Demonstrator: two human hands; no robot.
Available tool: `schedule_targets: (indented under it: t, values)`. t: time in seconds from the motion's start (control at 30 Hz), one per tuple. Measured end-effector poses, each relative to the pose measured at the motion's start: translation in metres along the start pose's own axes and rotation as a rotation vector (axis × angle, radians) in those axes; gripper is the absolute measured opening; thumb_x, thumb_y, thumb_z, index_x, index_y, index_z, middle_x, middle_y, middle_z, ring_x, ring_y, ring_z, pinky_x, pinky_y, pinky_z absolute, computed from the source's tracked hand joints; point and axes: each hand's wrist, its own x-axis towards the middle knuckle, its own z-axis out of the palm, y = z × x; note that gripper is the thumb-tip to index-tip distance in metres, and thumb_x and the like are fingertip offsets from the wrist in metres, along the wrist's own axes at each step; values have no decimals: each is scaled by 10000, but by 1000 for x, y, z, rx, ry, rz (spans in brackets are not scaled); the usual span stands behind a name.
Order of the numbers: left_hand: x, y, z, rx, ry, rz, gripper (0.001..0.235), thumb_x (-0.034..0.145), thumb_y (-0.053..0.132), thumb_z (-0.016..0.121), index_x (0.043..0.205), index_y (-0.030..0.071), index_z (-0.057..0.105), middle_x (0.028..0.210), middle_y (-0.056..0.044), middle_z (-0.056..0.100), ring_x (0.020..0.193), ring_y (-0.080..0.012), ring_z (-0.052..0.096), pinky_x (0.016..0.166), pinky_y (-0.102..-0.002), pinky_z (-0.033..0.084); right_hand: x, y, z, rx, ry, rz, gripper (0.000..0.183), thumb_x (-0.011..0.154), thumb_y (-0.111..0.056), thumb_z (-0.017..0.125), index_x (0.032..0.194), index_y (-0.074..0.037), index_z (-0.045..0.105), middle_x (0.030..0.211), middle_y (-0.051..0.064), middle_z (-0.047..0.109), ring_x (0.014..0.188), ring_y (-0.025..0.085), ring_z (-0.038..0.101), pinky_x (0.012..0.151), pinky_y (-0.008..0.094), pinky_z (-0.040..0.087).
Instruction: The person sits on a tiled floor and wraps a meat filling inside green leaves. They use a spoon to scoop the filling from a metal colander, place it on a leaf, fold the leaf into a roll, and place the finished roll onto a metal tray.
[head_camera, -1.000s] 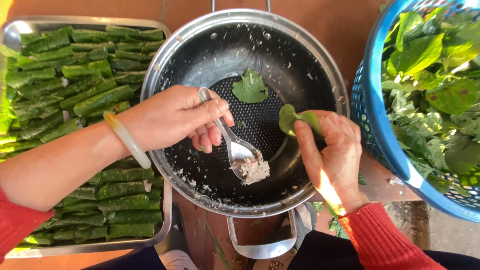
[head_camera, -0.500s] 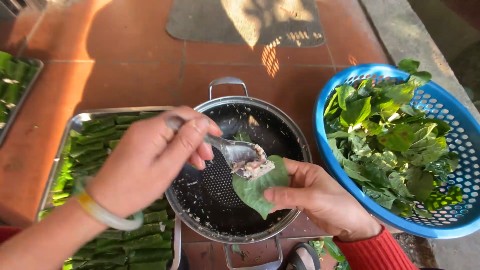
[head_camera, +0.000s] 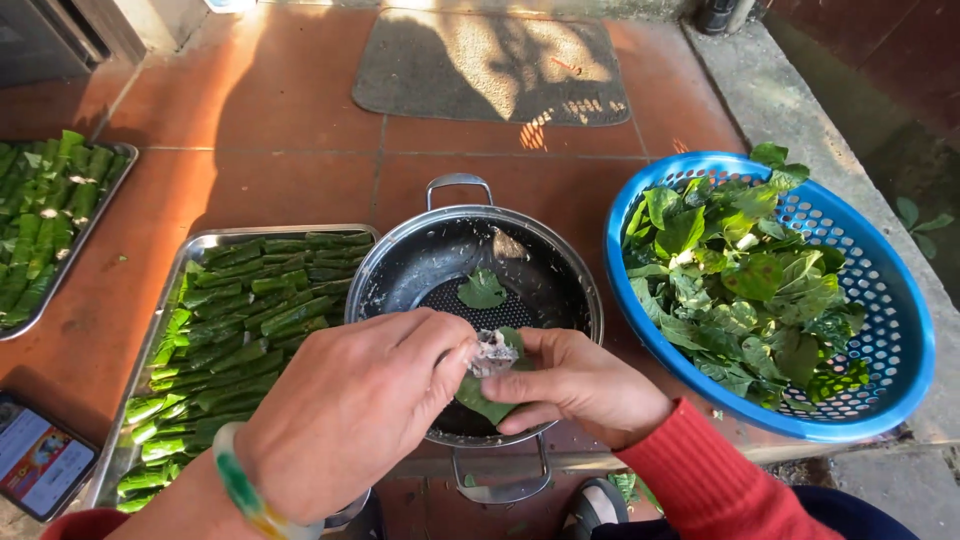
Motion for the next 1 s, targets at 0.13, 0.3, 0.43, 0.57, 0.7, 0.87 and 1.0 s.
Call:
schedule_targets:
  t: [0.13,0.3,0.43,0.57,0.7,0.87,1.0]
  values:
    - [-1,0,-5,17,-64,102,148,1081,224,541,945,174,574,795,1,627,666,-234,631,531,-434,496,2,-11,1,-204,17,-11,315,896,-206,732,1077,50,707,1019,142,723,952,247,717,719,434,688]
    - [1,-4,-8,-17,-61,234,239,1069,185,595,845,143,523,751,-14,568,636,-248,581,537,-433,462,9,-21,10,-334,109,122,243,895,-82,759,1104,33,805,988,135,780,863,276,746,709,383,674]
    - [1,-18,-11,-65,-68,124,151,1061,226,574,919,174,572,787,4,626,672,-241,644,530,-436,478,21,-17,11,-273,83,109,240,860,-16,774,1085,65,794,951,162,770,835,276,738,708,414,679]
    - [2,-25,-8,19,-37,36,111,1035,229,564,943,182,602,834,18,668,711,-243,670,481,-470,512,22,-20,26,-143,14,60,467,787,-123,790,1224,28,728,1070,134,726,991,247,721,727,427,665]
    - [6,-19,7,130,15,118,160,1025,237,631,908,133,600,795,-25,640,707,-260,665,502,-476,507,37,-10,45,-360,164,-43,346,761,-5,621,1088,20,730,921,138,722,837,255,743,624,379,683]
    - [10,-26,15,155,-15,94,206,1015,216,642,832,168,558,725,0,595,632,-238,620,459,-452,474,49,-6,35,-482,173,-72,141,806,-35,678,941,-13,715,808,111,725,687,222,742,493,306,628]
    - [12,-30,14,63,-25,47,126,1036,224,603,917,180,606,796,12,624,669,-244,632,453,-453,479,46,-11,24,-332,141,-45,176,843,2,731,1018,7,745,914,143,754,770,267,780,586,343,656]
